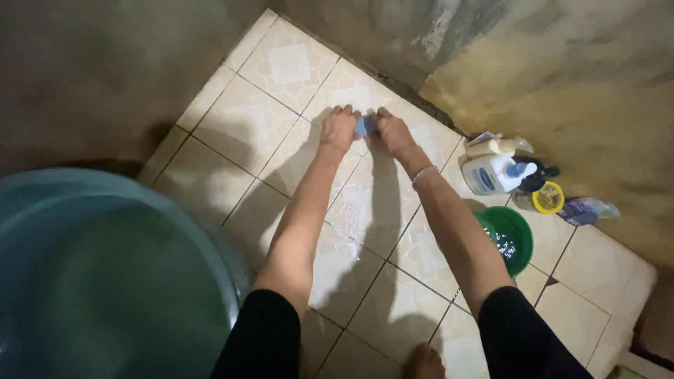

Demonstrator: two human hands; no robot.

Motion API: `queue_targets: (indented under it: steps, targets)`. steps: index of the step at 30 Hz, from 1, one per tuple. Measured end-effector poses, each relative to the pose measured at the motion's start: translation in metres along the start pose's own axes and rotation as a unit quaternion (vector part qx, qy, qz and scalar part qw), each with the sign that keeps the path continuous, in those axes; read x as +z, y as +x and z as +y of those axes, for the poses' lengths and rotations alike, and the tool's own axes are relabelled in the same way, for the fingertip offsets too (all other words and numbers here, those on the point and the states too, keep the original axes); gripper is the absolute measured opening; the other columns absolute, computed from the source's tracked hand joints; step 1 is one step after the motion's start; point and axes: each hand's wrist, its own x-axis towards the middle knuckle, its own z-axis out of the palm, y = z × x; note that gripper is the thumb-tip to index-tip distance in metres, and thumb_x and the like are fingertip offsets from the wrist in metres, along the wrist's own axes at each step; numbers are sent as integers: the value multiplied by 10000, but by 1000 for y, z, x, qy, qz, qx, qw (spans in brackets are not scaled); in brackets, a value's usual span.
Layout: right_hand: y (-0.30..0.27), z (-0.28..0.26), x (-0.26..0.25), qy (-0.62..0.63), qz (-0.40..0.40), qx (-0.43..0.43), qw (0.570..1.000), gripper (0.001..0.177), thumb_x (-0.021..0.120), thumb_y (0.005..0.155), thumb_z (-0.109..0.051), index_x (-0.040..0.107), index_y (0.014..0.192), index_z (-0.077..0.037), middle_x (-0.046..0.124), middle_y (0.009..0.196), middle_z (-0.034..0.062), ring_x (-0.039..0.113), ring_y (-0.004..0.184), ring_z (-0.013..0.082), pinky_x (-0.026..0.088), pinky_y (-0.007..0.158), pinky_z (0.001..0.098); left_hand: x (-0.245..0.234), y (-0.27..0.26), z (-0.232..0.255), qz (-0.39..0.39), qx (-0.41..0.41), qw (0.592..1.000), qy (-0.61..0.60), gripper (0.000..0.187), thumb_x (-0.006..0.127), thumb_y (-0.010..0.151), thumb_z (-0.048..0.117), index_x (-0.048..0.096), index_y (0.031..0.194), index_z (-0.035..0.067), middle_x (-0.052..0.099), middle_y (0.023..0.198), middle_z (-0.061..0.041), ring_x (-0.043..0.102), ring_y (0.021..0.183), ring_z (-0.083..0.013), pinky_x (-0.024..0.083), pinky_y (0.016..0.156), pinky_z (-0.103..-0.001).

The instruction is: The person scrubs a tiled floor with a blue sponge, moving systematically across the surface. A large water basin and cleaning supplies are visible nearby.

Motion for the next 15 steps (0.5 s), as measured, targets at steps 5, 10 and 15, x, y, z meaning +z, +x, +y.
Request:
queue_targets:
  steps: [5,10,15]
  targets:
    - [-37,-15,29,1,-6,-10,1000,363,749,878,-239,679,1197,-80,614,1247,84,715,1049,380,619,939,465,-3,-62,18,-8,-20,1000,6,474,841,845,252,665,1270,135,617,1128,-77,602,1123,-279,575,939,-424]
    - [-90,-65,19,53,-47,7,997,363,761,905,-232,638,1202,-62,601,1204,111,705,1081,376,603,955,463,-9,-127,28,-21,-42,998,-42,400,773,892,201,646,1260,113,592,1124,-88,568,1149,-285,580,934,-439]
    - [-114,-78,36,44,-37,-45,997,421,777,881,-234,639,1264,-124,607,1212,90,703,1096,347,597,979,426,-11,-174,33,-19,-56,998,-16,368,744,925,218,632,1262,122,580,1141,-76,544,1177,-261,592,929,-412]
